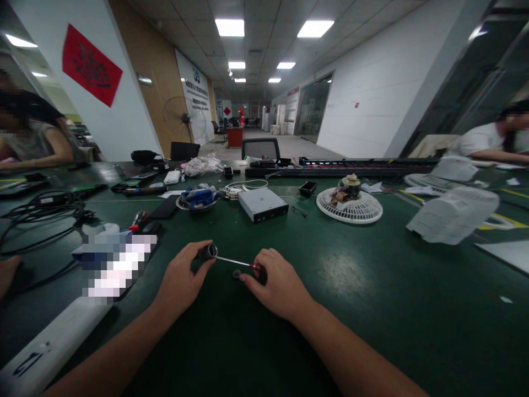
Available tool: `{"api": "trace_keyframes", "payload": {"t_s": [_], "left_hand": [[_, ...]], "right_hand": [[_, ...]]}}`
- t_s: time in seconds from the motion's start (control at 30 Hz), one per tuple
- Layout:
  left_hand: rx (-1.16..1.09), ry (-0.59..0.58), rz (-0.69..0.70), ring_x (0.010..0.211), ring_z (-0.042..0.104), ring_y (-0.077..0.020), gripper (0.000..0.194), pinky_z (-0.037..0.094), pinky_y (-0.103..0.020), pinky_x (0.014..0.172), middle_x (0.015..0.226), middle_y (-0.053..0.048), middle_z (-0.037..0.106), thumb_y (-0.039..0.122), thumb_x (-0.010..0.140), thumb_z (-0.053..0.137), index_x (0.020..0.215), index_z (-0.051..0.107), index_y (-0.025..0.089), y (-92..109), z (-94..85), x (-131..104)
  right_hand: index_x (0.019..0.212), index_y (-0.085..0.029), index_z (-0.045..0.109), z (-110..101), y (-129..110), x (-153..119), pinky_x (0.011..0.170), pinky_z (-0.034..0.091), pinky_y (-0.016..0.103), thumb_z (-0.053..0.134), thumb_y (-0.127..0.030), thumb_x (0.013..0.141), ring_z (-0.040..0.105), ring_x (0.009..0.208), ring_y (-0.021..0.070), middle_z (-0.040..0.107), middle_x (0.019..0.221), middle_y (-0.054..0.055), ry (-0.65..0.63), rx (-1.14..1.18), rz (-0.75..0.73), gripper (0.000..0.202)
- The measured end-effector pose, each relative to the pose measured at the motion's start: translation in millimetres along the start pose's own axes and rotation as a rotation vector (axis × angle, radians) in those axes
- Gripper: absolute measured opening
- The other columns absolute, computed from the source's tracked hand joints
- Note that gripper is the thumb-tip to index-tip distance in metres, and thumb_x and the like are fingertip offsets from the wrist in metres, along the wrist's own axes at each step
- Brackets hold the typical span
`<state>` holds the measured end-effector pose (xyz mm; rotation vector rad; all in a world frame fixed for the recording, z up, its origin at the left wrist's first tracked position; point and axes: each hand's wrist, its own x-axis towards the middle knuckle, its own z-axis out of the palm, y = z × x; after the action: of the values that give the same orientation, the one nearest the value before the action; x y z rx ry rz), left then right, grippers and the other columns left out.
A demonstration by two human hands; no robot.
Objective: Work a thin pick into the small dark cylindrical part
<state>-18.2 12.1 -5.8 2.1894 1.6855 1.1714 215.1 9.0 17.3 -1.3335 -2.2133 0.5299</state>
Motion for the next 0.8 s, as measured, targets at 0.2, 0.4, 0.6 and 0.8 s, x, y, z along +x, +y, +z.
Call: {"api": "trace_keyframes", "payload": {"t_s": [0.2,0.4,0.6,0.8], "left_hand": [[-0.043,0.029,-0.078,0.117,0.057,-0.0236,0.036,0.045,-0.042,0.101,0.128,-0.010,0.059,0.026,0.097,0.047,0.133,0.049,0.018,-8,5.9,1],[-0.054,-0.075,-0.097,0.112,0.060,-0.0241,0.038,0.047,-0.041,0.097,0.124,-0.009,0.062,0.028,0.096,0.047,0.134,0.049,0.021,-3,4.1,1],[-0.038,-0.295,-0.078,0.089,0.065,-0.0229,0.043,0.050,-0.037,0.079,0.105,-0.005,0.068,0.032,0.095,0.048,0.138,0.044,0.027,6,-0.9,-1],[0.019,-0.435,0.134,0.100,0.062,-0.0240,0.045,0.047,-0.039,0.089,0.116,-0.006,0.066,0.027,0.090,0.058,0.134,0.049,0.026,7,1.9,-6]], "right_hand": [[0.069,-0.019,0.054,9,2,-2,0.103,0.036,0.046,0.070,-0.025,0.080,0.044,0.129,0.0262,0.055,0.138,0.005,-0.204,0.104,-0.262,0.020],[0.060,-0.019,0.044,14,11,3,0.078,0.046,0.030,0.061,-0.002,0.077,0.060,0.093,0.0169,0.072,0.095,0.002,-0.185,0.183,-0.272,0.029],[0.061,-0.020,0.043,14,6,1,0.060,0.043,0.027,0.072,-0.014,0.073,0.057,0.068,0.0132,0.066,0.089,0.001,-0.212,0.418,-0.006,0.032],[0.056,-0.021,0.030,17,-5,-1,0.067,0.046,0.028,0.064,-0.012,0.076,0.062,0.080,0.0157,0.066,0.095,0.005,-0.090,0.594,-0.016,0.040]]}}
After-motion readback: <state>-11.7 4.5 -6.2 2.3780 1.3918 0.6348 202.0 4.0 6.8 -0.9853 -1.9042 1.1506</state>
